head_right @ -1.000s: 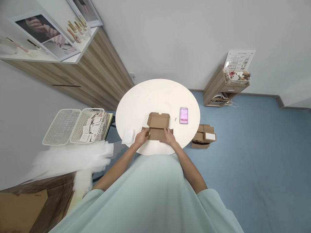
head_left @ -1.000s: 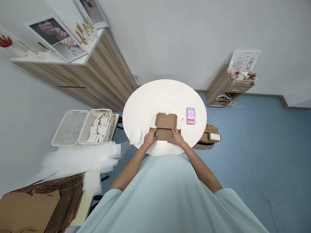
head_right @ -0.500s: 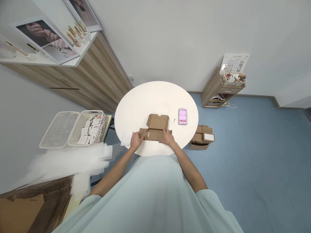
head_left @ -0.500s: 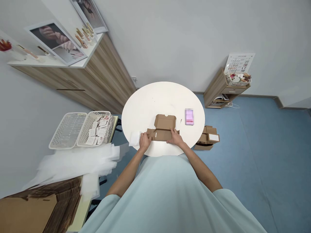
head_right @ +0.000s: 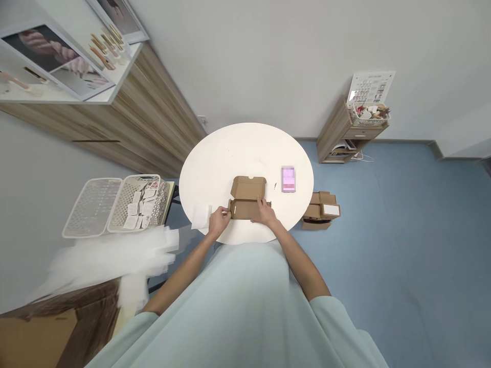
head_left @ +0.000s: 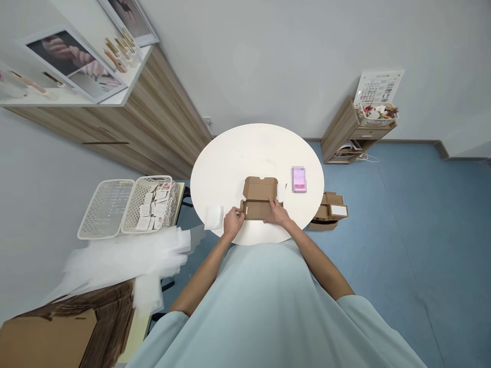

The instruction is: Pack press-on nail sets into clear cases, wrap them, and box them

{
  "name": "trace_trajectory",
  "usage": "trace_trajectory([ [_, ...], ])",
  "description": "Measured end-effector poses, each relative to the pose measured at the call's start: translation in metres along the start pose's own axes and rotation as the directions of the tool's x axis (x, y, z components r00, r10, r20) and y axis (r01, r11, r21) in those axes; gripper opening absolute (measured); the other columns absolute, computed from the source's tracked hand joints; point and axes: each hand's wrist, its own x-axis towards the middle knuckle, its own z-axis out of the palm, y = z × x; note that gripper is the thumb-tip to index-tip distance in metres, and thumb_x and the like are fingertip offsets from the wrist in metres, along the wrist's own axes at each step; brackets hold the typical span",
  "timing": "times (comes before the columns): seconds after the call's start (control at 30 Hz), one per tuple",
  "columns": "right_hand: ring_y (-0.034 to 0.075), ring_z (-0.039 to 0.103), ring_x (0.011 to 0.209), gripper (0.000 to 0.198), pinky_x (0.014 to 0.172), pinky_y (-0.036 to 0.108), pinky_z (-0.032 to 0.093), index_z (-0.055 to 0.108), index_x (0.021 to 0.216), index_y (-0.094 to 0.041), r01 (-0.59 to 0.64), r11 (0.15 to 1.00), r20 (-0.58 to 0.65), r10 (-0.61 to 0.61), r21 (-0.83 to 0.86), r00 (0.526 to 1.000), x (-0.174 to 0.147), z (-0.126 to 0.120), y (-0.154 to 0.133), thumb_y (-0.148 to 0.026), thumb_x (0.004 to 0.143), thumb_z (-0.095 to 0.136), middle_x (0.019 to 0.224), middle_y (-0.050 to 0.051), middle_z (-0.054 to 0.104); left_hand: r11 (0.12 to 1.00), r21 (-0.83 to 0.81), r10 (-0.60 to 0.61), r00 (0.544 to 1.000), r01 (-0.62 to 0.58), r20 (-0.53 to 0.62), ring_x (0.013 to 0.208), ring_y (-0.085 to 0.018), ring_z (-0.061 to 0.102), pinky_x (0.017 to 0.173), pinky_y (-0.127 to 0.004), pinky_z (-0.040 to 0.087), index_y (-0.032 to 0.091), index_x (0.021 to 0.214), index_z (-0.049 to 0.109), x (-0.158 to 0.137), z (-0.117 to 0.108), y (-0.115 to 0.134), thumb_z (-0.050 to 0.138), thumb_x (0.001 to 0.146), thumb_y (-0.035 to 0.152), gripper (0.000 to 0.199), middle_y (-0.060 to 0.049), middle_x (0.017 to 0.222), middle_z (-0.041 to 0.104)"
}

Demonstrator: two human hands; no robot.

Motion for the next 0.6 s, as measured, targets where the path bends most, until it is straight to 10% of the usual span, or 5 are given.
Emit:
trace_trajectory([
  [0.2,0.042,0.052,0.142,0.136,0.104,0.045,0.053,0.007,0.172,-0.029,0.0,1.0,0.012,0.001,-0.011,1.0,0.001,-0.002,-0.002,-0.043,0.07,0.096,0.169,0.024,0.029,0.995,-0.079,0.067,0.998,-0.066,0.016,0.096,-0.023,0.074,0.086,-0.035,0.053,0.022,0.121,0.062,0.002,0.01,0.013,0.068,0.095,0.045,0.035,-0.009,0.129,0.074],
  [0.6,0.042,0.05,0.146,0.135,0.105,0.047,0.053,0.005,0.172,-0.027,-0.02,1.0,0.037,0.02,-0.007,0.999,-0.003,-0.002,-0.005,-0.041,0.072,0.094,0.172,0.023,0.026,0.996,0.087,0.012,0.998,-0.017,0.054,0.097,-0.028,0.068,0.083,-0.037,0.049,0.022,0.096,0.063,0.02,0.018,0.012,0.058,0.091,0.018,0.008,-0.009,0.099,0.073],
])
